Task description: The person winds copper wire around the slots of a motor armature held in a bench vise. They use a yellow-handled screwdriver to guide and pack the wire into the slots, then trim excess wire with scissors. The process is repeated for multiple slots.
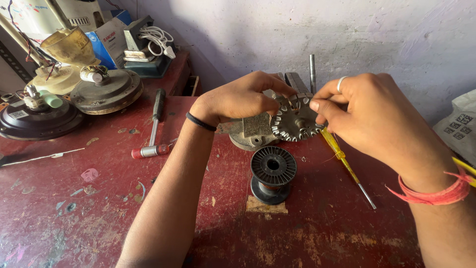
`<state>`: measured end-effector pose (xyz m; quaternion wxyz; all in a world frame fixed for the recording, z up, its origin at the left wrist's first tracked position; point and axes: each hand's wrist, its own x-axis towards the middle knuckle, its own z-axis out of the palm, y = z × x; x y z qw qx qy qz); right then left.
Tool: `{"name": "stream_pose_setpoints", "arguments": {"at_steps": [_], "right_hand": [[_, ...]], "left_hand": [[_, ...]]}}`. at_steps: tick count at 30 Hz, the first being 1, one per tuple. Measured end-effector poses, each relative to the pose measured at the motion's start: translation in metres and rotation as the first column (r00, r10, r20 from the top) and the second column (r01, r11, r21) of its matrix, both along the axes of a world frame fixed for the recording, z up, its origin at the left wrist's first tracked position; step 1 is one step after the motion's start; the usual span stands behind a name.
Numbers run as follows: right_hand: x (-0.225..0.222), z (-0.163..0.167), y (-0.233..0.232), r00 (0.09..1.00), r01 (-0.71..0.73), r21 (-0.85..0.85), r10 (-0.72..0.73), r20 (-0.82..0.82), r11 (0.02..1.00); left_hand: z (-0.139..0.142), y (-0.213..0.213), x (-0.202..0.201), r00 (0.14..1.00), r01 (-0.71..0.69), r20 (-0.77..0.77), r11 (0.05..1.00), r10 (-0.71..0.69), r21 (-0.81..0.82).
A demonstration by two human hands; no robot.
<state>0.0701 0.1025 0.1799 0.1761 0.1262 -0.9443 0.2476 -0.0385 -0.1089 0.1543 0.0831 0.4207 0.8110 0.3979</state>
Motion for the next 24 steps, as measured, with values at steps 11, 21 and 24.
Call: {"name": "stream_pose_setpoints", "arguments": {"at_steps": [11,21,24], "right_hand": [[0.009,0.008,-0.008,0.981,0.122,0.185,-0.147,0.13,0.975],[0.011,0.01,-0.011,0.946,0.118,0.344,-0.211,0.246,0.932],[0.011,0.011,-0.011,0.933,0.11,0.419,-0.238,0.268,0.901]], "left_hand": [[-0.002,-0.002,-0.002,0.999,0.03,-0.025,0.999,-0.03,-0.032],[-0.004,-0.002,-0.005,0.993,0.069,-0.097,0.997,-0.067,0.017],[-0.004,-0.002,-0.004,0.997,0.059,-0.059,0.998,-0.057,0.023]]}}
